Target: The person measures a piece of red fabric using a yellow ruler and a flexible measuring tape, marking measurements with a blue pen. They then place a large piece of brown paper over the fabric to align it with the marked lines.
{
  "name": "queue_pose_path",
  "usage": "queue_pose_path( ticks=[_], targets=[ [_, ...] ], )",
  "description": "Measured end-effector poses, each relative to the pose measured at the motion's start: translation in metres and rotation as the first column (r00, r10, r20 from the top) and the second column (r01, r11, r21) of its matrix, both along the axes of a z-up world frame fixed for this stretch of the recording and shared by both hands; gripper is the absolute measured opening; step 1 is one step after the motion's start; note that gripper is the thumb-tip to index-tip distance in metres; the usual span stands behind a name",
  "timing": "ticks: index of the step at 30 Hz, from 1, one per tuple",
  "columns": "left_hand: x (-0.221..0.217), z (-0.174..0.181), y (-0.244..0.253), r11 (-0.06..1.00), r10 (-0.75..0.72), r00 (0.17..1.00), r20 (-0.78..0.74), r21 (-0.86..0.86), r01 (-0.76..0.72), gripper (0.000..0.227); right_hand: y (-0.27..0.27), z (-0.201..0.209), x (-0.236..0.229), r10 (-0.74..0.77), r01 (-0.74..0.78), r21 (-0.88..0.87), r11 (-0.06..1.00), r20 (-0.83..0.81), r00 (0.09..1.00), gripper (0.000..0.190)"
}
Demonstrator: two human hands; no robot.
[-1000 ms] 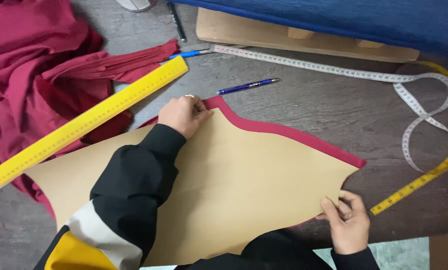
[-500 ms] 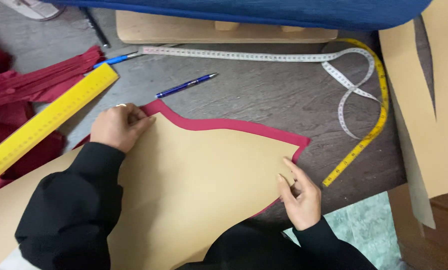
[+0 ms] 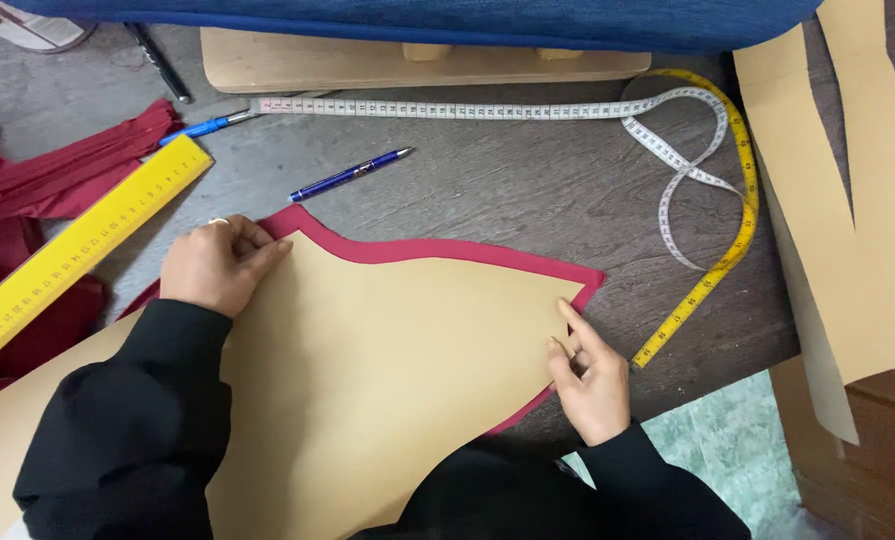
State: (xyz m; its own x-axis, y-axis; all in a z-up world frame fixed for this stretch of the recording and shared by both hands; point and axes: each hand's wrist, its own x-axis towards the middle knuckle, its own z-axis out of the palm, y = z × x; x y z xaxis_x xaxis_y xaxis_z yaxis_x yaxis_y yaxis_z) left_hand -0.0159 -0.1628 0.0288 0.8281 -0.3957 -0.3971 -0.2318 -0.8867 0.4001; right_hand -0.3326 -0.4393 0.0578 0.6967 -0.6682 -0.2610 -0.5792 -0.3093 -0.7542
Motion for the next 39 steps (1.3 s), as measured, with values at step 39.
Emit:
queue_pose_path(
  ticks=[39],
  targets=[
    [0.007,0.010,-0.008,0.998,0.051,0.995,-0.090,-0.028,-0.054,0.023,0.019,0.008,0.009,-0.086,0.086,0.007,0.996,0.088,0.992,0.034]
  ],
)
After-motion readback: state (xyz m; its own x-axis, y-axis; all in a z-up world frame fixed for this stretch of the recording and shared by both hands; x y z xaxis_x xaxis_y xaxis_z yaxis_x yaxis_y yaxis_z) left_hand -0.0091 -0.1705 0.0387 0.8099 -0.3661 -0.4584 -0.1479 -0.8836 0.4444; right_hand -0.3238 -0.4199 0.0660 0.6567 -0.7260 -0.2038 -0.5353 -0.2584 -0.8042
